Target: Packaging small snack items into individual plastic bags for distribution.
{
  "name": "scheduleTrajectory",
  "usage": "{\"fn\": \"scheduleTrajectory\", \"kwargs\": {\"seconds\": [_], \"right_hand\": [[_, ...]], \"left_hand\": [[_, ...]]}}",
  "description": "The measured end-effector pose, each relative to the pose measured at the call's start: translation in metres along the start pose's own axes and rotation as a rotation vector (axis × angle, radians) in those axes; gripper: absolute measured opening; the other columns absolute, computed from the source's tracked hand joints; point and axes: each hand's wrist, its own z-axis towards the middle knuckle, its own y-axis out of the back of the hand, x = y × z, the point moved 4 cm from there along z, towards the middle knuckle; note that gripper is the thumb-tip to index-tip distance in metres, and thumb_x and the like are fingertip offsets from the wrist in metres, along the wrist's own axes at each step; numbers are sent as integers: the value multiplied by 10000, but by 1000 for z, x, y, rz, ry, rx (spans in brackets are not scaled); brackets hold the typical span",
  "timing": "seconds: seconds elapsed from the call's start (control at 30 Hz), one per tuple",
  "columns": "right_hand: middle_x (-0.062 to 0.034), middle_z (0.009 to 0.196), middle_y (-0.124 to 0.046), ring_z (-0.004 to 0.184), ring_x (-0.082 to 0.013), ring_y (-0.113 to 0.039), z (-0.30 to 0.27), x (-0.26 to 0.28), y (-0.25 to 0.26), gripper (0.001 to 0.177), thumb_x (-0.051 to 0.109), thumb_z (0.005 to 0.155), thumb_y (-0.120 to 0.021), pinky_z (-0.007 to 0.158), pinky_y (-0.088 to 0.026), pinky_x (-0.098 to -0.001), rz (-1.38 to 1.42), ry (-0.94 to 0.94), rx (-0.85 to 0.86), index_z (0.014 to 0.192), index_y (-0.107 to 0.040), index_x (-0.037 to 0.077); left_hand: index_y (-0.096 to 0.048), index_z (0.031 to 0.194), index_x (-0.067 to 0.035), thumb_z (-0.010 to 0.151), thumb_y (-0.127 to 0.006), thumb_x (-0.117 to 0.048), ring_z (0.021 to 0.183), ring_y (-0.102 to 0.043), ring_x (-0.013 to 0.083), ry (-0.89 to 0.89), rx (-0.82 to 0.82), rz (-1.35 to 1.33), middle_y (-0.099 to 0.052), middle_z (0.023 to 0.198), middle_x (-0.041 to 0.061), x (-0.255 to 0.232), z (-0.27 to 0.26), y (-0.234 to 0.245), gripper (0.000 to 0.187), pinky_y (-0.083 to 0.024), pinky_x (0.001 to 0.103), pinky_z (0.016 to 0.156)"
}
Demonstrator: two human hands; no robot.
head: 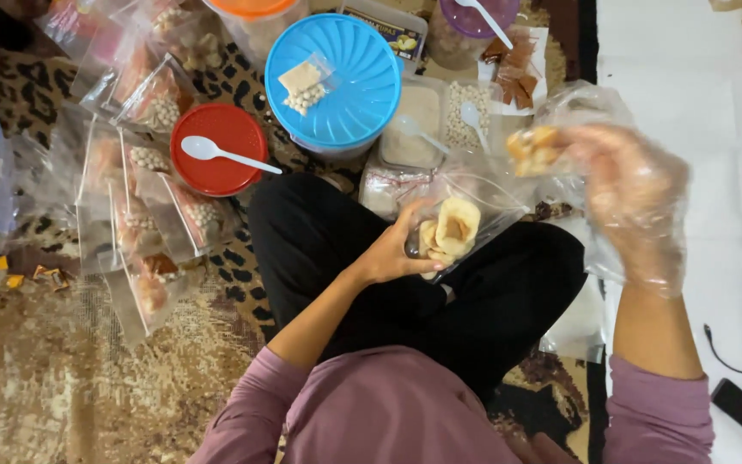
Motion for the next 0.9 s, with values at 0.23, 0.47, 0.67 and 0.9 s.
{"fn": "scheduleTrajectory", "kwargs": {"seconds": [0.23,0.47,0.67,0.9], "right_hand": [[90,1045,-605,961,-62,-633,-33,8,-19,243,156,1121,-611,920,-527,-216,-1272,439,120,1316,-647,296],[6,671,-605,485,-142,-537,-43,-40,-23,99,152,1032,-622,481,-453,-295,-453,-346,515,1008,-536,109],[68,677,-552,632,-60,-596,-52,-43,-38,277,-21,938,-539,610,-492,-207,-62,-341,667,728,-510,158],[29,885,-719,785,-94,-713,-61,-56,-37,116,215,997,-583,716,-588,-214,-73,-283,704,902,-631,167]], "left_hand": [[-263,1552,-213,774,-847,-217,1381,-526,299,51,55,40,-401,1574,143,-21,-20,-17,973,-461,425,1123],[-444,1415,-97,786,-861,-144,1203,-561,142,87,204,-248,-546,1290,36,6,-36,-30,756,-518,294,1027],[-430,1451,-116,809,-826,-382,1272,-551,213,279,482,-493,-521,1385,70,11,-50,-47,800,-504,393,1076],[-409,1508,-37,747,-803,-244,1248,-609,257,512,391,-446,-591,1400,116,1,-41,-57,881,-552,390,1026]]}}
